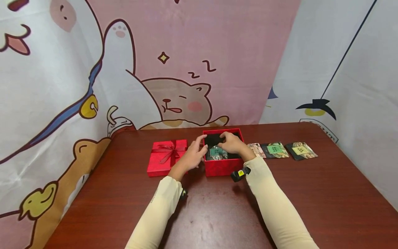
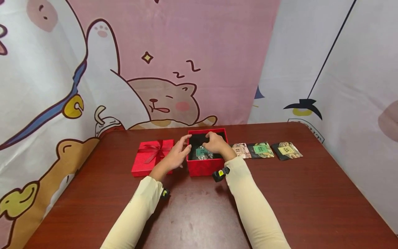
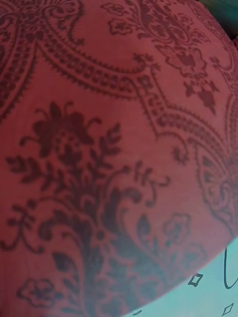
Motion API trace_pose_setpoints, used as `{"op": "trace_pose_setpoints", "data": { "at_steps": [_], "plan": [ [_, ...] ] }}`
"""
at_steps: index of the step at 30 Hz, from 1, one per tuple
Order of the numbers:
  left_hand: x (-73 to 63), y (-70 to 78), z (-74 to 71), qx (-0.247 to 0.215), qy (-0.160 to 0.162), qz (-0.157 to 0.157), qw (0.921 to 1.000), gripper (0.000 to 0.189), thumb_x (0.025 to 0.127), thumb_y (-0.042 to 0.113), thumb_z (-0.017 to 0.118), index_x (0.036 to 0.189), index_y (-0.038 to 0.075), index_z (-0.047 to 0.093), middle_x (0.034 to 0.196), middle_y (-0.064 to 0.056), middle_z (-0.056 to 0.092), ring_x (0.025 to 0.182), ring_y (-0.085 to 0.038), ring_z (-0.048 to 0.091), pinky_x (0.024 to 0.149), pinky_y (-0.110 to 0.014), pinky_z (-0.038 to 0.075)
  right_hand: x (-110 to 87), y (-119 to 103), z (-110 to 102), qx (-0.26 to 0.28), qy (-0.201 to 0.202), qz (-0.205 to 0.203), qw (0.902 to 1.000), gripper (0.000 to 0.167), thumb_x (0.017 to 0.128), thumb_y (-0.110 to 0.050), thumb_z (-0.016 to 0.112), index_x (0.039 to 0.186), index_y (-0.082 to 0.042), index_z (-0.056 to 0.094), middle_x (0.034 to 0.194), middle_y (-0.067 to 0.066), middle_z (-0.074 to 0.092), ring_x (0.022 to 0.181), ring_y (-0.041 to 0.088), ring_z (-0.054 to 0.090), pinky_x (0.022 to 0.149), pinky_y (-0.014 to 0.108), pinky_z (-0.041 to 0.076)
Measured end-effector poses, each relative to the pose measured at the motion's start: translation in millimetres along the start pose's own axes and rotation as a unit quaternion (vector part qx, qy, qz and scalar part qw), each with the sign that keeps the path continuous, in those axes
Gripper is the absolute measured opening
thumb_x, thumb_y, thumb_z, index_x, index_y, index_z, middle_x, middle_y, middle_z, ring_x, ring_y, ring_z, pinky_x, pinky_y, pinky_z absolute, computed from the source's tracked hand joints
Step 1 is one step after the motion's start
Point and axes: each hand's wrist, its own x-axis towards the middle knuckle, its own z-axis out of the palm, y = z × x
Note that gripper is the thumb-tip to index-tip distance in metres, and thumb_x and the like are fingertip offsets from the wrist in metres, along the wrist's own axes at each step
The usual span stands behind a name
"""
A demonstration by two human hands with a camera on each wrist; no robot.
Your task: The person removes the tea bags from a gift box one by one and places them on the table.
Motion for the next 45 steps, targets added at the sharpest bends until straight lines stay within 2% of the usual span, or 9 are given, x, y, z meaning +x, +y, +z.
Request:
{"op": "trace_pose_setpoints", "data": {
  "at_steps": [7, 13, 18, 22, 26, 30, 38, 42, 45],
  "plan": [
    [-1.8, 0.7, 1.4, -0.001, 0.0, -0.007, 1.0, 0.052, 0.104, 0.029, 0.047, 0.153, 0.026, 0.029, 0.128, -0.016, 0.048, 0.075, -0.036, 0.067, 0.042, -0.035, 0.053, -4.5, -2.0, -0.3, 0.017, 0.009, 0.001, 0.9998, 0.05, 0.092, -0.018, 0.064, 0.133, 0.006, 0.051, 0.121, 0.027, 0.061, 0.111, 0.039, 0.06, 0.096, 0.051, 0.049],
    [-1.9, 2.1, 1.4, -0.005, 0.002, -0.005, 1.0, 0.051, 0.104, 0.025, 0.047, 0.152, 0.025, 0.029, 0.13, -0.018, 0.048, 0.075, -0.038, 0.067, 0.041, -0.035, 0.052, -5.1, -0.5, -0.8, 0.028, 0.036, -0.018, 0.9988, 0.047, 0.09, -0.018, 0.065, 0.13, 0.005, 0.054, 0.121, 0.029, 0.061, 0.113, 0.04, 0.06, 0.097, 0.052, 0.048],
    [-1.8, 3.1, 0.1, -0.007, 0.001, -0.003, 1.0, 0.053, 0.104, 0.028, 0.046, 0.153, 0.021, 0.028, 0.13, -0.018, 0.047, 0.075, -0.038, 0.067, 0.043, -0.039, 0.054, -2.9, 0.7, -0.5, 0.066, 0.037, -0.029, 0.9967, 0.046, 0.09, -0.015, 0.064, 0.13, 0.006, 0.054, 0.123, 0.029, 0.06, 0.115, 0.041, 0.059, 0.099, 0.053, 0.047],
    [-2.1, 1.8, 0.0, -0.01, -0.002, -0.005, 0.9999, 0.053, 0.104, 0.03, 0.046, 0.153, 0.023, 0.028, 0.13, -0.017, 0.047, 0.076, -0.038, 0.067, 0.044, -0.04, 0.054, -4.3, -0.7, 0.3, 0.087, 0.021, -0.045, 0.9949, 0.042, 0.089, -0.011, 0.064, 0.127, 0.007, 0.057, 0.115, 0.026, 0.064, 0.105, 0.036, 0.063, 0.088, 0.045, 0.053],
    [-2.5, 0.8, 0.2, -0.014, -0.004, -0.008, 0.9999, 0.052, 0.104, 0.031, 0.046, 0.153, 0.026, 0.029, 0.13, -0.017, 0.047, 0.076, -0.039, 0.066, 0.044, -0.04, 0.054, -6.0, -3.7, 1.9, 0.092, 0.0, -0.055, 0.9943, 0.039, 0.088, -0.008, 0.065, 0.123, 0.007, 0.06, 0.104, 0.021, 0.066, 0.083, 0.027, 0.066, 0.068, 0.033, 0.054],
    [-2.5, 1.6, -0.4, -0.015, -0.003, -0.007, 0.9999, 0.052, 0.105, 0.029, 0.046, 0.153, 0.024, 0.028, 0.13, -0.018, 0.047, 0.076, -0.039, 0.066, 0.043, -0.039, 0.054, -5.4, -6.5, 3.1, 0.094, -0.012, -0.05, 0.9942, 0.039, 0.088, -0.007, 0.065, 0.123, 0.007, 0.06, 0.099, 0.021, 0.065, 0.063, 0.023, 0.064, 0.057, 0.028, 0.053],
    [-1.9, 4.7, -3.1, -0.013, -0.003, -0.002, 0.9999, 0.051, 0.105, 0.027, 0.046, 0.153, 0.023, 0.029, 0.131, -0.018, 0.047, 0.074, -0.037, 0.066, 0.042, -0.034, 0.052, -1.8, -11.0, 6.4, 0.052, -0.023, -0.053, 0.997, 0.037, 0.086, -0.006, 0.064, 0.121, 0.006, 0.061, 0.088, 0.014, 0.062, 0.06, 0.016, 0.058, 0.056, 0.027, 0.048],
    [-2.8, 6.4, -3.1, -0.018, -0.007, -0.004, 0.9998, 0.051, 0.105, 0.028, 0.045, 0.153, 0.024, 0.029, 0.131, -0.018, 0.047, 0.075, -0.037, 0.066, 0.042, -0.035, 0.052, -1.3, -10.8, 7.2, 0.024, -0.026, -0.047, 0.9983, 0.037, 0.086, -0.007, 0.066, 0.121, 0.005, 0.062, 0.089, 0.013, 0.061, 0.064, 0.017, 0.058, 0.058, 0.027, 0.047],
    [-2.8, 6.1, -2.0, -0.022, -0.008, -0.005, 0.9997, 0.052, 0.105, 0.027, 0.046, 0.153, 0.021, 0.028, 0.131, -0.018, 0.046, 0.074, -0.036, 0.065, 0.042, -0.036, 0.053, -3.3, -10.5, 4.5, 0.031, -0.028, -0.039, 0.9984, 0.038, 0.087, -0.006, 0.067, 0.122, 0.006, 0.062, 0.091, 0.015, 0.061, 0.063, 0.019, 0.062, 0.057, 0.027, 0.05]
  ]
}}
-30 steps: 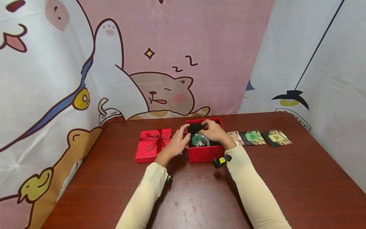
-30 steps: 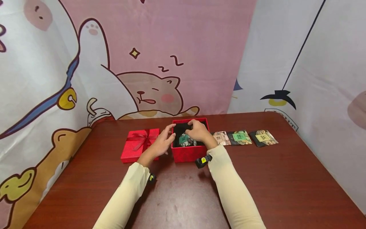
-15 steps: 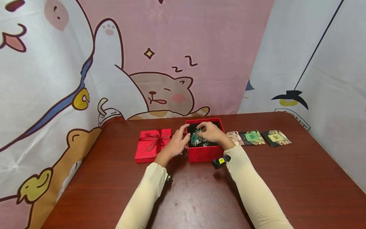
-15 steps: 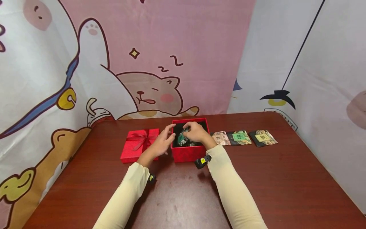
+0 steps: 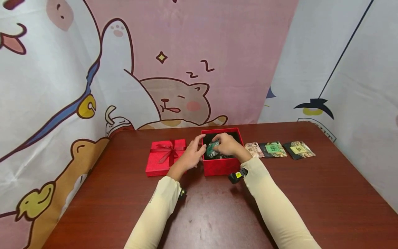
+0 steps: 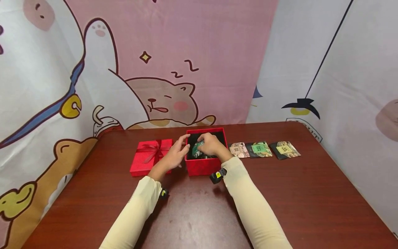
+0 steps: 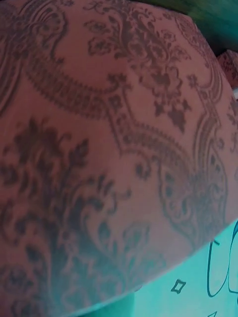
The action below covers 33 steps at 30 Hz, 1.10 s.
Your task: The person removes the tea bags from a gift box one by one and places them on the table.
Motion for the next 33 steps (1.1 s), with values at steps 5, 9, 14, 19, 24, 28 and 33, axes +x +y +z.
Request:
{"op": "trace_pose_setpoints", "data": {
  "at_steps": [5, 9, 14, 19, 24, 28, 33],
  "plan": [
    [0.3, -0.9, 1.1, 0.003, 0.003, 0.002, 1.0, 0.052, 0.104, 0.028, 0.046, 0.153, 0.022, 0.028, 0.13, -0.019, 0.046, 0.074, -0.037, 0.066, 0.043, -0.035, 0.053, -5.3, -2.1, -11.2, 0.017, 0.012, -0.007, 0.9998, 0.037, 0.087, -0.004, 0.068, 0.122, 0.007, 0.061, 0.086, 0.015, 0.06, 0.062, 0.03, 0.067, 0.055, 0.027, 0.054],
    [-0.3, -0.6, 1.1, 0.006, 0.005, 0.0, 1.0, 0.052, 0.104, 0.028, 0.047, 0.153, 0.024, 0.029, 0.131, -0.018, 0.047, 0.074, -0.037, 0.066, 0.042, -0.034, 0.053, -8.9, -3.0, -21.3, 0.035, 0.011, -0.022, 0.9991, 0.036, 0.088, -0.004, 0.066, 0.122, 0.009, 0.061, 0.086, 0.018, 0.063, 0.069, 0.038, 0.068, 0.062, 0.037, 0.058],
    [0.8, -0.6, 0.4, 0.008, 0.009, 0.003, 0.9999, 0.052, 0.104, 0.025, 0.048, 0.153, 0.022, 0.029, 0.131, -0.017, 0.048, 0.073, -0.036, 0.066, 0.042, -0.034, 0.052, -15.5, -3.6, -32.5, 0.052, 0.019, -0.025, 0.9982, 0.035, 0.09, -0.005, 0.066, 0.123, 0.008, 0.061, 0.099, 0.02, 0.066, 0.072, 0.032, 0.07, 0.072, 0.046, 0.06],
    [1.1, 0.2, -0.2, 0.013, 0.01, 0.001, 0.9999, 0.052, 0.104, 0.025, 0.048, 0.153, 0.024, 0.029, 0.132, -0.016, 0.047, 0.074, -0.037, 0.066, 0.042, -0.033, 0.052, -25.0, -4.2, -41.4, 0.083, 0.031, -0.015, 0.996, 0.035, 0.092, -0.005, 0.063, 0.125, 0.007, 0.061, 0.11, 0.023, 0.064, 0.082, 0.025, 0.067, 0.074, 0.046, 0.06],
    [-0.6, -1.1, 0.5, 0.009, 0.009, -0.002, 0.9999, 0.052, 0.104, 0.026, 0.048, 0.153, 0.024, 0.029, 0.132, -0.016, 0.047, 0.075, -0.038, 0.066, 0.043, -0.033, 0.052, -34.4, -1.3, -49.2, 0.103, 0.047, -0.013, 0.9934, 0.036, 0.092, -0.003, 0.06, 0.126, 0.008, 0.06, 0.099, 0.022, 0.064, 0.078, 0.023, 0.065, 0.07, 0.043, 0.061],
    [-1.0, -1.6, 0.5, 0.009, 0.005, -0.002, 0.9999, 0.053, 0.104, 0.03, 0.047, 0.153, 0.025, 0.028, 0.132, -0.016, 0.047, 0.075, -0.038, 0.066, 0.044, -0.033, 0.053, -41.0, 2.1, -56.5, 0.109, 0.055, -0.015, 0.9924, 0.037, 0.092, -0.003, 0.06, 0.127, 0.007, 0.06, 0.095, 0.018, 0.062, 0.076, 0.021, 0.063, 0.068, 0.039, 0.061],
    [-0.5, -2.6, -0.2, 0.011, 0.005, 0.002, 0.9999, 0.052, 0.104, 0.032, 0.047, 0.153, 0.025, 0.029, 0.131, -0.016, 0.047, 0.076, -0.038, 0.066, 0.043, -0.033, 0.053, -49.5, 7.5, -64.0, 0.113, 0.068, -0.01, 0.9913, 0.038, 0.091, -0.003, 0.061, 0.128, 0.005, 0.06, 0.081, 0.01, 0.054, 0.071, 0.017, 0.06, 0.068, 0.041, 0.061]
  ]
}}
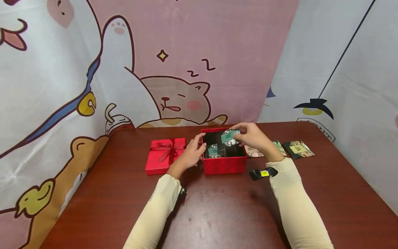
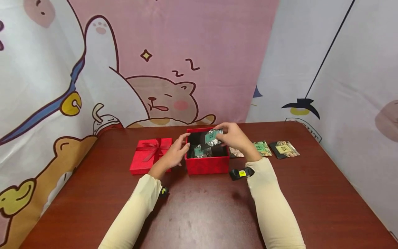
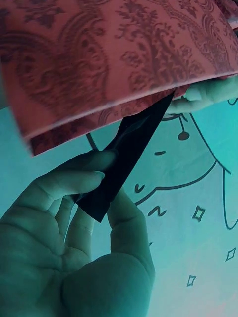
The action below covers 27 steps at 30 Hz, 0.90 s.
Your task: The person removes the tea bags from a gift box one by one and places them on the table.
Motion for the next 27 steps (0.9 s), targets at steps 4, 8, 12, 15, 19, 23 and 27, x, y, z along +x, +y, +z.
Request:
{"op": "trace_pose_setpoints", "data": {
  "at_steps": [4, 8, 12, 15, 19, 23, 27],
  "plan": [
    [0.4, 0.1, 1.7, -0.003, -0.002, -0.005, 1.0, 0.053, 0.104, 0.032, 0.047, 0.153, 0.024, 0.028, 0.131, -0.016, 0.046, 0.075, -0.037, 0.066, 0.044, -0.033, 0.053, -9.4, 3.8, -10.2, -0.005, 0.003, 0.004, 1.0, 0.038, 0.094, -0.007, 0.061, 0.13, 0.003, 0.059, 0.09, 0.013, 0.061, 0.074, 0.017, 0.063, 0.069, 0.038, 0.06],
    [0.5, -0.1, 2.3, -0.003, -0.004, -0.007, 1.0, 0.055, 0.104, 0.031, 0.047, 0.154, 0.022, 0.027, 0.131, -0.016, 0.046, 0.074, -0.036, 0.066, 0.044, -0.033, 0.053, -18.3, 6.2, -20.3, -0.006, 0.009, 0.01, 0.9999, 0.037, 0.095, -0.008, 0.061, 0.131, 0.001, 0.059, 0.097, 0.018, 0.064, 0.077, 0.018, 0.064, 0.068, 0.033, 0.058],
    [1.6, 0.9, 1.3, -0.006, -0.001, -0.006, 1.0, 0.053, 0.104, 0.031, 0.048, 0.153, 0.025, 0.028, 0.131, -0.016, 0.046, 0.074, -0.037, 0.066, 0.044, -0.034, 0.053, -25.2, 8.1, -29.9, 0.002, 0.013, 0.012, 0.9998, 0.038, 0.096, -0.008, 0.06, 0.133, 0.0, 0.057, 0.11, 0.022, 0.065, 0.081, 0.019, 0.063, 0.068, 0.033, 0.058],
    [1.8, 2.1, 0.3, -0.005, 0.001, -0.007, 1.0, 0.053, 0.104, 0.032, 0.048, 0.153, 0.027, 0.028, 0.131, -0.015, 0.046, 0.074, -0.037, 0.067, 0.044, -0.035, 0.054, -29.8, 9.9, -35.5, 0.005, 0.013, 0.013, 0.9998, 0.04, 0.096, -0.01, 0.059, 0.134, 0.0, 0.057, 0.117, 0.023, 0.064, 0.083, 0.019, 0.063, 0.069, 0.032, 0.058],
    [2.6, 0.9, 1.0, -0.001, -0.003, -0.007, 1.0, 0.053, 0.104, 0.033, 0.048, 0.153, 0.027, 0.028, 0.132, -0.015, 0.046, 0.074, -0.035, 0.067, 0.045, -0.035, 0.054, -37.0, 13.9, -42.3, 0.011, 0.015, 0.022, 0.9996, 0.041, 0.096, -0.011, 0.06, 0.136, 0.0, 0.055, 0.119, 0.023, 0.063, 0.086, 0.019, 0.062, 0.069, 0.031, 0.058],
    [2.8, -1.2, 1.8, -0.004, -0.001, -0.005, 1.0, 0.054, 0.104, 0.032, 0.048, 0.153, 0.024, 0.028, 0.131, -0.016, 0.046, 0.072, -0.034, 0.066, 0.044, -0.037, 0.054, -43.0, 19.5, -48.9, 0.009, 0.016, 0.025, 0.9995, 0.041, 0.097, -0.012, 0.059, 0.136, -0.001, 0.055, 0.119, 0.023, 0.063, 0.089, 0.018, 0.063, 0.069, 0.031, 0.059],
    [2.6, -0.7, 1.6, -0.003, 0.001, -0.004, 1.0, 0.054, 0.104, 0.032, 0.048, 0.153, 0.023, 0.028, 0.13, -0.017, 0.046, 0.073, -0.036, 0.066, 0.044, -0.037, 0.054, -48.3, 26.4, -56.2, 0.024, 0.016, 0.024, 0.9993, 0.042, 0.098, -0.013, 0.06, 0.137, 0.0, 0.053, 0.118, 0.022, 0.063, 0.089, 0.014, 0.063, 0.072, 0.033, 0.06]
  ]
}}
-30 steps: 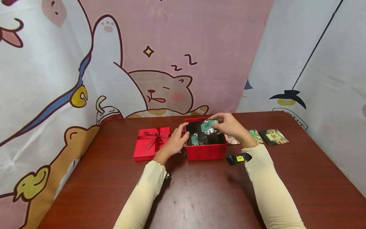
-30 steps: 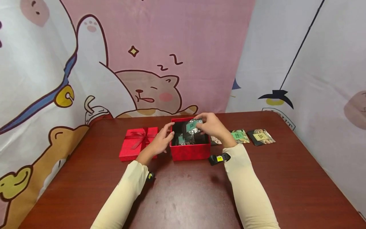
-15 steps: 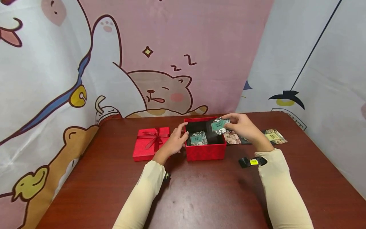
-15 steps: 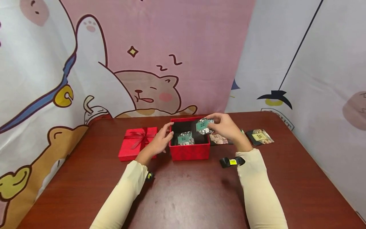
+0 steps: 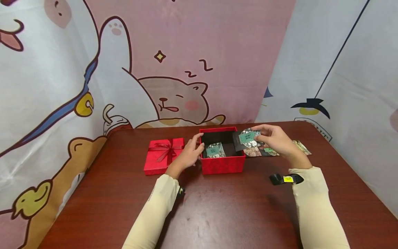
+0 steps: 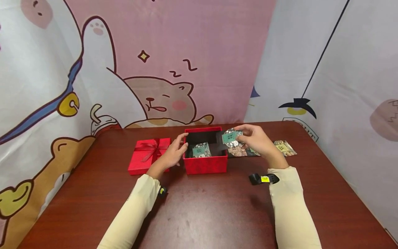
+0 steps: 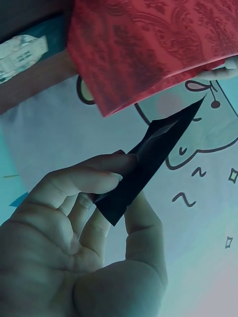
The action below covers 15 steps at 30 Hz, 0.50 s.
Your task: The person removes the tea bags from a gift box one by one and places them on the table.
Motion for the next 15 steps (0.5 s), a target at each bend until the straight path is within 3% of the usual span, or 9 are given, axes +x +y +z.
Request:
{"op": "trace_pose_setpoints", "data": {
  "at_steps": [8, 15],
  "plan": [
    [1.1, 0.2, -0.5, 0.006, 0.003, 0.001, 1.0, 0.054, 0.104, 0.031, 0.048, 0.153, 0.023, 0.028, 0.129, -0.017, 0.046, 0.071, -0.035, 0.066, 0.042, -0.035, 0.053, -11.6, 14.7, -15.9, -0.003, 0.017, 0.013, 0.9998, 0.042, 0.097, -0.011, 0.059, 0.137, 0.001, 0.053, 0.101, 0.009, 0.068, 0.066, 0.008, 0.053, 0.067, 0.03, 0.059],
    [0.2, 1.4, -0.1, 0.001, 0.0, 0.0, 1.0, 0.054, 0.104, 0.032, 0.047, 0.154, 0.023, 0.027, 0.131, -0.016, 0.046, 0.073, -0.035, 0.066, 0.042, -0.034, 0.053, -15.2, 32.8, -20.8, -0.029, 0.02, 0.034, 0.9988, 0.042, 0.097, -0.015, 0.06, 0.136, -0.002, 0.053, 0.104, 0.012, 0.066, 0.068, 0.012, 0.056, 0.061, 0.031, 0.056]
  ]
}}
